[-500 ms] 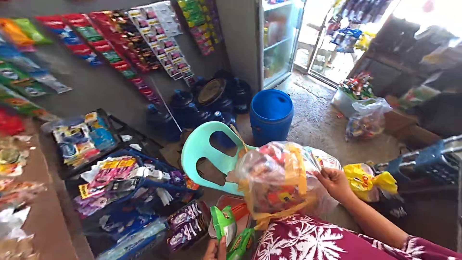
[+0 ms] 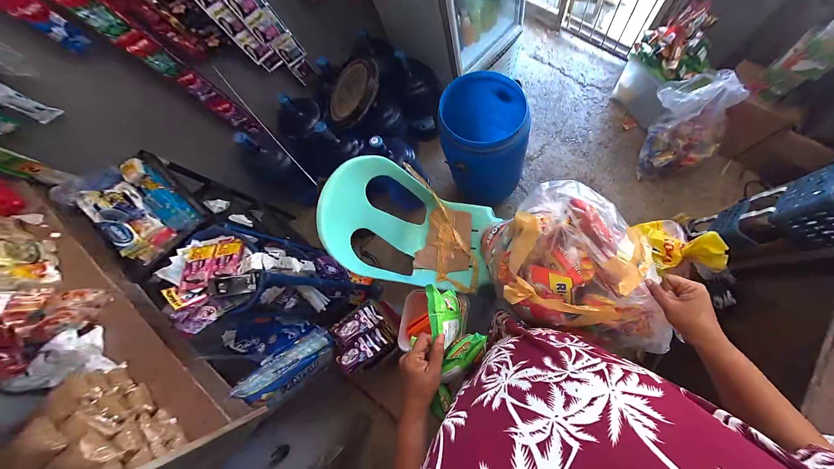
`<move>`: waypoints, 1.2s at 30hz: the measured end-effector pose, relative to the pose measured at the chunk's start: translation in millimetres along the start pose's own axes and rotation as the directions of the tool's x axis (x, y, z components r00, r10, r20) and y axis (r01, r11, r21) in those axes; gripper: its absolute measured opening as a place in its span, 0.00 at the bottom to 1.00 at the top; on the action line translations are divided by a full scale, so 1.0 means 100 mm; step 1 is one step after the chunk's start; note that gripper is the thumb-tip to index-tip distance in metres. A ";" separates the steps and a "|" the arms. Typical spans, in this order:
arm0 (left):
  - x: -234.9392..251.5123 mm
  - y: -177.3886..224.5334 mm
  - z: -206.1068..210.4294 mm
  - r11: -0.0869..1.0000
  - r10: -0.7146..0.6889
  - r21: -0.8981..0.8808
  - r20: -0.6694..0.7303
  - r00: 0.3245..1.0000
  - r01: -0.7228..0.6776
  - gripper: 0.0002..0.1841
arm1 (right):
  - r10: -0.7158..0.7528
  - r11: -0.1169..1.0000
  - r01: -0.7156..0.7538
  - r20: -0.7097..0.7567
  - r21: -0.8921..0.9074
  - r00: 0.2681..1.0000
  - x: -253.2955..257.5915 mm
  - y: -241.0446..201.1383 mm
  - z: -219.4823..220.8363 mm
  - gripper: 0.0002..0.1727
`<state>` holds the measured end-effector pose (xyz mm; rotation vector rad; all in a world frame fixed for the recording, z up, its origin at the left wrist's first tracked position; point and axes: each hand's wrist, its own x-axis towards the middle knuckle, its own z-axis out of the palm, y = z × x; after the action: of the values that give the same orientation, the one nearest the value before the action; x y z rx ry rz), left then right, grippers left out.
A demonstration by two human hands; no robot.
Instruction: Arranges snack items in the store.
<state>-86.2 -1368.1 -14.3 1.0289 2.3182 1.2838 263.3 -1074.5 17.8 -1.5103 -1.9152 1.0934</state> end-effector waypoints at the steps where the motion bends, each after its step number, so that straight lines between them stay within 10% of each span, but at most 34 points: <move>1: 0.00 -0.02 0.02 1.000 0.003 -0.007 0.008 1.000 -0.003 0.19 | 0.022 0.999 -0.022 0.015 -0.024 1.000 -0.05 0.04 -0.02 0.24; 7: -0.01 -0.06 0.11 0.999 0.002 -0.052 0.064 0.998 0.002 0.19 | 0.118 0.992 -0.113 0.080 -0.065 0.990 -0.18 0.22 -0.03 0.21; 14: -0.01 -0.03 0.18 0.999 0.012 -0.047 0.097 0.995 -0.007 0.18 | 0.154 0.901 0.089 0.504 -0.426 0.850 0.01 0.43 0.73 0.15; 26: -0.27 -0.10 -0.04 0.993 -0.111 0.051 0.093 0.989 0.106 0.18 | 0.569 0.645 0.022 0.500 -0.764 0.653 0.24 1.67 0.91 0.24; 31: -0.27 -0.10 -0.05 0.986 -0.157 0.067 0.039 0.987 0.154 0.19 | 0.624 0.646 0.096 0.596 -0.758 0.505 0.12 1.57 1.14 0.24; 36: -0.22 -0.15 0.06 0.982 -0.184 0.023 -0.041 0.982 0.185 0.17 | 0.566 0.644 0.191 0.629 -0.741 0.533 0.42 1.15 1.42 0.25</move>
<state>-73.9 -1385.3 -31.3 0.7812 2.4013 1.2130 209.8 -1067.8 -161.8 -1.8415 -3.2737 1.3753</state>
